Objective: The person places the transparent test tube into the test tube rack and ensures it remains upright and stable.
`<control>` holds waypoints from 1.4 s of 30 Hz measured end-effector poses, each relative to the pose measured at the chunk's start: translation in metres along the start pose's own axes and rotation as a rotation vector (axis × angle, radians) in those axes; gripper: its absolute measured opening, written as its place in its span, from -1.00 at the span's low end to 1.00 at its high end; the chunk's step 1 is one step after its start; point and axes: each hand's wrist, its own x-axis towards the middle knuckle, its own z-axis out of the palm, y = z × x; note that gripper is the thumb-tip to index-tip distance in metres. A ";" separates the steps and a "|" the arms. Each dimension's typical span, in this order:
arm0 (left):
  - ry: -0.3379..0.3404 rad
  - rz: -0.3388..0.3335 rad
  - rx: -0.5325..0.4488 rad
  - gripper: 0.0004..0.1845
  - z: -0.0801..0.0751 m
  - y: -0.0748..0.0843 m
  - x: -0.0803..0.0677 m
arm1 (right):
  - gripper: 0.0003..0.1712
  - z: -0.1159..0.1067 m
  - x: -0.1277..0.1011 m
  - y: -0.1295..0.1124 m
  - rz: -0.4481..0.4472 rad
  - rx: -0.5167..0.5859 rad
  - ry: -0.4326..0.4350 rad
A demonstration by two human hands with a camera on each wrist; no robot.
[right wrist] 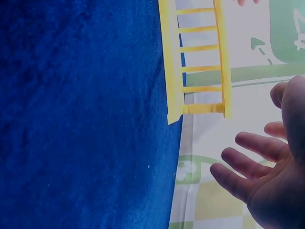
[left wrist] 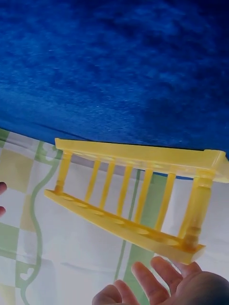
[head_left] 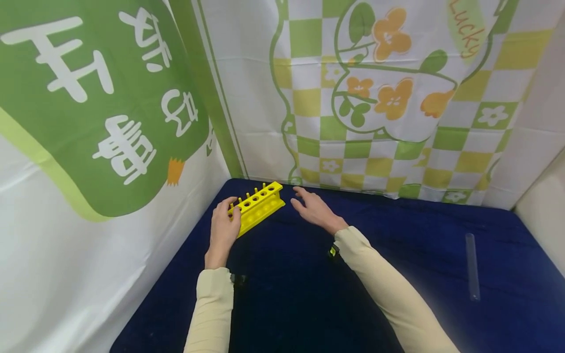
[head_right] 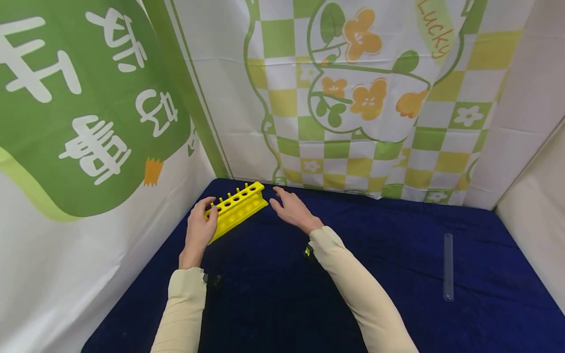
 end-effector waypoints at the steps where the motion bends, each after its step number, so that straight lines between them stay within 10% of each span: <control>1: 0.010 0.005 -0.005 -0.62 -0.001 -0.001 0.000 | -0.35 0.001 0.001 0.000 0.000 -0.001 -0.002; 20: 0.138 -0.036 -0.042 -0.66 -0.008 -0.019 0.000 | -0.36 0.006 0.008 -0.003 -0.015 0.007 -0.014; 42: 0.015 -0.088 -0.157 -0.54 0.000 -0.045 -0.011 | -0.36 0.012 0.013 -0.002 -0.009 0.014 -0.046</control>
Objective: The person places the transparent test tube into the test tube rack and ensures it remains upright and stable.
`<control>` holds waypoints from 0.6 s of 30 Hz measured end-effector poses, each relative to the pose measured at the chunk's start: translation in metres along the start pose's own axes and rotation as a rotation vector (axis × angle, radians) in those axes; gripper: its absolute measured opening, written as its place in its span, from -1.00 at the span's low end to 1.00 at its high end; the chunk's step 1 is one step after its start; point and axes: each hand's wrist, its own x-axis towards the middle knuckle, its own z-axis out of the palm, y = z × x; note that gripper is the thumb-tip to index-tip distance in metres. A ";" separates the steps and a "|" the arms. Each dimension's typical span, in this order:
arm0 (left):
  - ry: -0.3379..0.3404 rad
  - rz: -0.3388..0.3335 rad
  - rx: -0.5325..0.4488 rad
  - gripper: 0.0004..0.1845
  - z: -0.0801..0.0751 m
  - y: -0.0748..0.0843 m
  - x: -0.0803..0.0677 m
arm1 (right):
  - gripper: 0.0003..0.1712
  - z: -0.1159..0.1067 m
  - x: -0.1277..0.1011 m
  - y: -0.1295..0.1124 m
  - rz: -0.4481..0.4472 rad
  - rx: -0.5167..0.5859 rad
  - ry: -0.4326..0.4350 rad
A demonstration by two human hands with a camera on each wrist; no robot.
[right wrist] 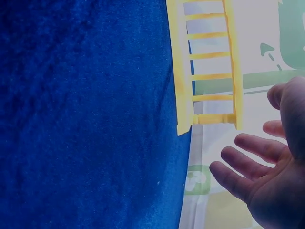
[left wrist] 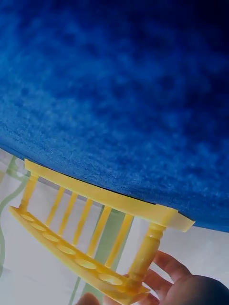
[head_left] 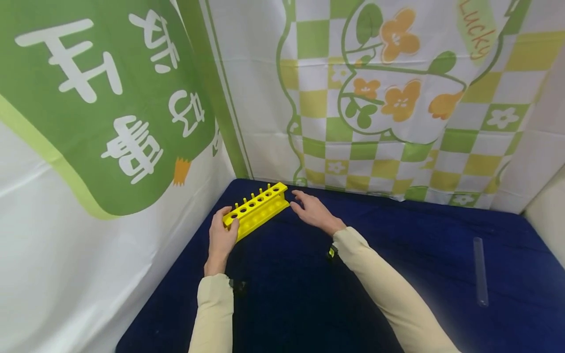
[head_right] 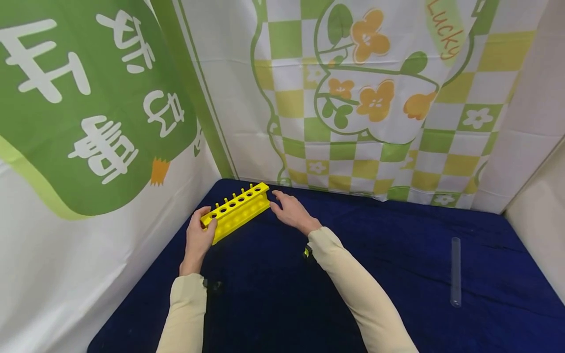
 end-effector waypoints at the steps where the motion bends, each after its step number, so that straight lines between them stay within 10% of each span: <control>1: -0.005 -0.004 -0.009 -0.53 0.000 -0.001 0.000 | -0.35 0.001 0.000 0.001 0.004 -0.002 -0.001; 18: -0.118 -0.112 -0.026 -0.43 -0.016 -0.010 0.003 | -0.37 0.012 0.008 0.007 0.012 -0.076 -0.003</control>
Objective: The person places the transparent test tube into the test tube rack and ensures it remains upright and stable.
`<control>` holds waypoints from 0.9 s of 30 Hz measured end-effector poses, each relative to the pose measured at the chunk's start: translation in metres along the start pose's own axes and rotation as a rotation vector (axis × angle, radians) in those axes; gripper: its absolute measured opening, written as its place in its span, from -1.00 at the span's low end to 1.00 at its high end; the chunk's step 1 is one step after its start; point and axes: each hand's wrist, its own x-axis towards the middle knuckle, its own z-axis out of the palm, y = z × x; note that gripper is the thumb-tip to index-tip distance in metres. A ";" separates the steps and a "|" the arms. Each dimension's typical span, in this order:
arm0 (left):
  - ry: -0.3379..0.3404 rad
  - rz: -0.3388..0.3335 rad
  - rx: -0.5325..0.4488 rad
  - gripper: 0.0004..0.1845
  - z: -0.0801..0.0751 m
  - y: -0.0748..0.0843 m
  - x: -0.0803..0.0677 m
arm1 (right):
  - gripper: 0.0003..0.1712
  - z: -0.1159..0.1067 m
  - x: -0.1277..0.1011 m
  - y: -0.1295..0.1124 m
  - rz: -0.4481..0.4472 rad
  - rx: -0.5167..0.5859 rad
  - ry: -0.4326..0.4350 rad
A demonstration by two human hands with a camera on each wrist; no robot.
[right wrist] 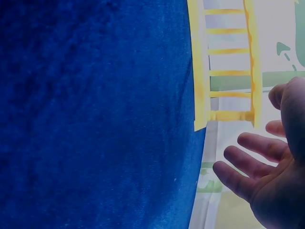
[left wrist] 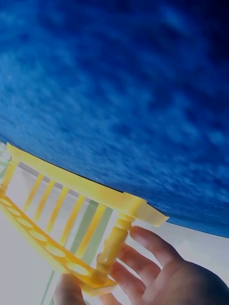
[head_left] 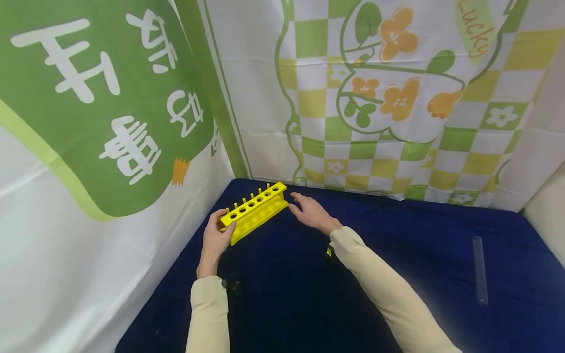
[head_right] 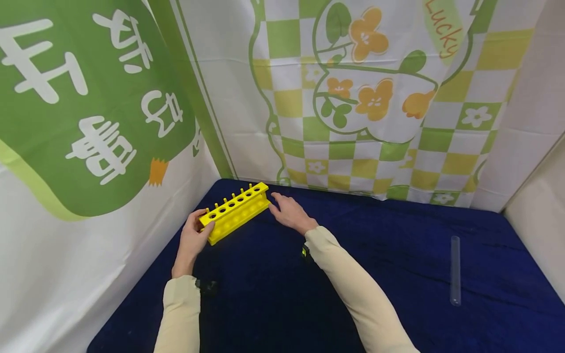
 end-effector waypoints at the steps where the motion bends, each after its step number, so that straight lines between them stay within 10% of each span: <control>1: -0.008 -0.013 0.002 -0.42 -0.001 -0.001 0.000 | -0.37 0.001 0.000 0.000 0.005 -0.006 -0.003; 27: -0.037 -0.074 -0.053 -0.37 -0.013 -0.010 0.001 | -0.37 0.006 0.013 -0.001 0.027 0.008 0.002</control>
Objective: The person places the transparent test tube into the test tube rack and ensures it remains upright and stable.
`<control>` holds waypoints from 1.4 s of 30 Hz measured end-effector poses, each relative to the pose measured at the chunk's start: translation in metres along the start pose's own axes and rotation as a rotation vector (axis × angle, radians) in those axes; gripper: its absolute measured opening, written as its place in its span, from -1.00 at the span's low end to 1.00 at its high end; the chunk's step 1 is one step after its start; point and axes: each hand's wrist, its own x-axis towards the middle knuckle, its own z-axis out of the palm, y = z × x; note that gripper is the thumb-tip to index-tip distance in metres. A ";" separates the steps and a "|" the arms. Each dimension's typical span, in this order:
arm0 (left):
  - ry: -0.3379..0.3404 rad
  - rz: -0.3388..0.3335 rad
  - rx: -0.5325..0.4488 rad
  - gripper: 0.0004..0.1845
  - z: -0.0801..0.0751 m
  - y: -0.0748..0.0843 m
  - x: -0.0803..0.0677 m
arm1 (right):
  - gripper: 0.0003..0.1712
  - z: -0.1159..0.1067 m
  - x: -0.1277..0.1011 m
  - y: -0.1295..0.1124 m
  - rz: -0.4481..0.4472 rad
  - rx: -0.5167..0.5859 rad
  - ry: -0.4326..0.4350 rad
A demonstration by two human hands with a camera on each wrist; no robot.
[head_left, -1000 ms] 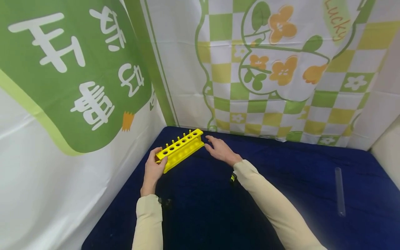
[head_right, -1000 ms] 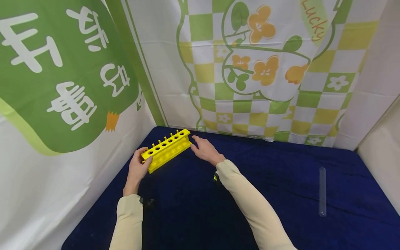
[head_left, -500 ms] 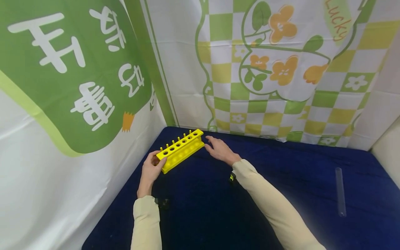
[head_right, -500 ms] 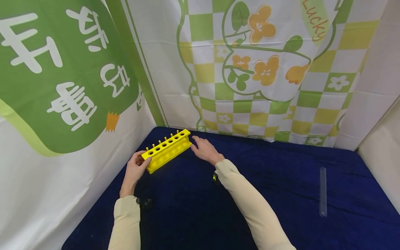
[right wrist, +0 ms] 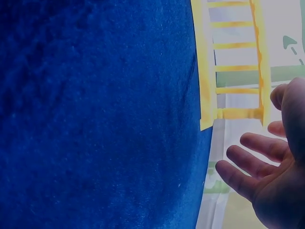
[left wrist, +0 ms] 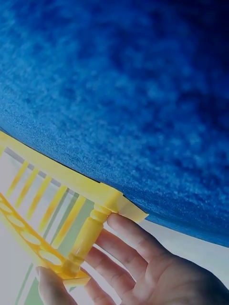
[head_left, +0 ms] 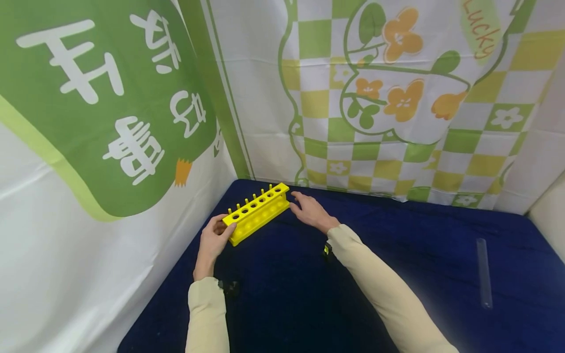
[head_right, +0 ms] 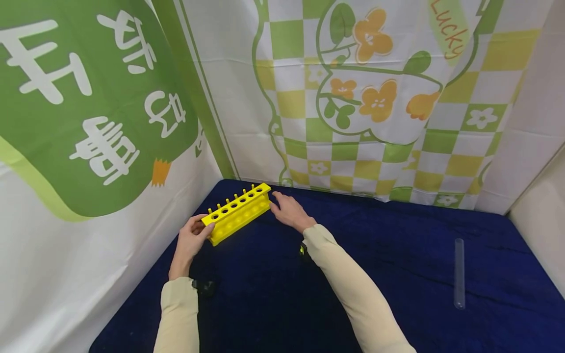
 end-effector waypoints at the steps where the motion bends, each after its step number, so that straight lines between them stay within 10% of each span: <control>1: 0.001 0.001 0.001 -0.36 0.000 0.000 0.000 | -0.37 0.001 0.001 0.001 0.004 -0.003 0.001; 42: -0.015 0.018 -0.123 -0.37 -0.007 -0.008 0.002 | -0.35 0.012 0.011 0.002 0.047 0.085 0.084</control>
